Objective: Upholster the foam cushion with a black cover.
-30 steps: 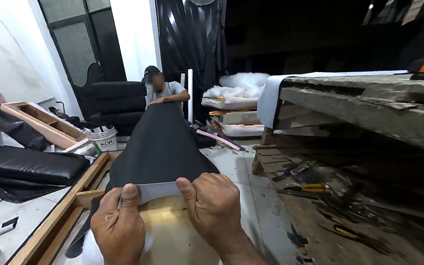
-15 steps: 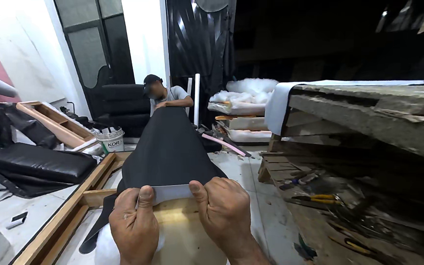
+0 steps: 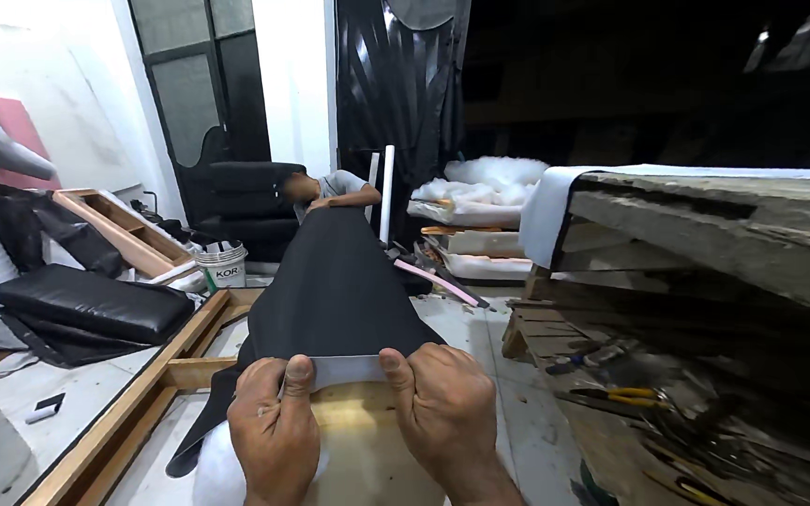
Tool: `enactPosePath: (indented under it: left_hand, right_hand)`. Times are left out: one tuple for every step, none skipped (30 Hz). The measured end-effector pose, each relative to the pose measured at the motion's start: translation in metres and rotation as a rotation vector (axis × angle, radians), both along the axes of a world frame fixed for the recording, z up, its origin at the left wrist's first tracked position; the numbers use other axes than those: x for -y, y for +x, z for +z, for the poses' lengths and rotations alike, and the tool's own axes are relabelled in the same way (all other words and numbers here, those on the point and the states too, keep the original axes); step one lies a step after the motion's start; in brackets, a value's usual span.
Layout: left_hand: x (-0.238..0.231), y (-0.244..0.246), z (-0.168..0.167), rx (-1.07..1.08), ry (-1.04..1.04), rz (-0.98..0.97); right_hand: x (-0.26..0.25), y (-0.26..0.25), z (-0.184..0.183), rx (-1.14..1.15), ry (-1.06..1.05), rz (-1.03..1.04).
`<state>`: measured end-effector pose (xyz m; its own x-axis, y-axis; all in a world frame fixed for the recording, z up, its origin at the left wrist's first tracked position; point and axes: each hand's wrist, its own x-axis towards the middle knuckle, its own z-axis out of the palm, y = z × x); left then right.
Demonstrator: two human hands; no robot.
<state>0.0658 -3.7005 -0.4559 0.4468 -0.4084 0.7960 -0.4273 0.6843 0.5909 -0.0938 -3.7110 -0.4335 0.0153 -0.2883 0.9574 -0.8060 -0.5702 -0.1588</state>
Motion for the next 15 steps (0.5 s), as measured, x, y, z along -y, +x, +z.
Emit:
enactPosePath:
  left_hand:
    - [0.0002,0.0,-0.0002,-0.002,0.002,-0.001]
    - [0.0004,0.0001,-0.0005,-0.004,0.003,-0.003]
    - [0.0005,0.0002,-0.0008,-0.007,0.0,-0.009]
    - [0.0003,0.0004,-0.0008,-0.009,-0.001,-0.011]
    - [-0.0001,0.0008,-0.0008,-0.006,0.001,-0.011]
    - [-0.0005,0.0011,-0.0008,-0.003,-0.002,-0.012]
    - [-0.0008,0.0013,-0.0009,-0.001,-0.004,-0.01]
    - [-0.0012,0.0015,-0.0012,0.0,-0.006,-0.009]
    - [-0.0015,0.0016,-0.0016,0.002,-0.007,-0.008]
    - [-0.0015,0.0015,-0.0017,0.002,-0.009,-0.012]
    - [-0.0016,0.0016,-0.0017,0.002,-0.011,-0.016]
    - [-0.0015,0.0017,-0.0021,0.005,-0.013,-0.014]
    - [-0.0013,0.0017,-0.0024,0.009,-0.013,-0.009]
    - [-0.0011,0.0016,-0.0023,0.014,-0.009,-0.003]
    - [-0.0008,0.0017,-0.0021,0.016,-0.007,0.002]
  right_hand:
    - [0.0002,-0.0002,0.0003,-0.004,0.005,-0.001]
    - [0.0003,-0.0003,0.0007,-0.01,0.01,-0.003]
    - [0.0001,-0.0002,0.0011,-0.014,0.018,-0.004]
    - [-0.0003,-0.0001,0.0017,-0.017,0.025,-0.005]
    - [-0.0008,0.0,0.0021,-0.021,0.033,-0.007]
    - [-0.0015,-0.0001,0.0024,-0.027,0.044,-0.007]
    - [-0.0024,-0.0001,0.0026,-0.035,0.054,-0.006]
    - [-0.0032,-0.0004,0.0028,-0.046,0.064,-0.004]
    - [-0.0039,-0.0008,0.0028,-0.059,0.068,0.0]
    - [-0.0044,-0.0011,0.0026,-0.074,0.063,0.0]
    - [-0.005,-0.001,0.0022,-0.095,0.046,-0.011]
    - [-0.0059,-0.0001,0.0017,-0.123,0.022,-0.043]
    - [-0.007,0.0013,0.0016,-0.149,0.003,-0.086]
    - [-0.0083,0.0037,0.0021,-0.164,-0.001,-0.119]
    - [-0.0096,0.0076,0.003,-0.171,0.005,-0.137]
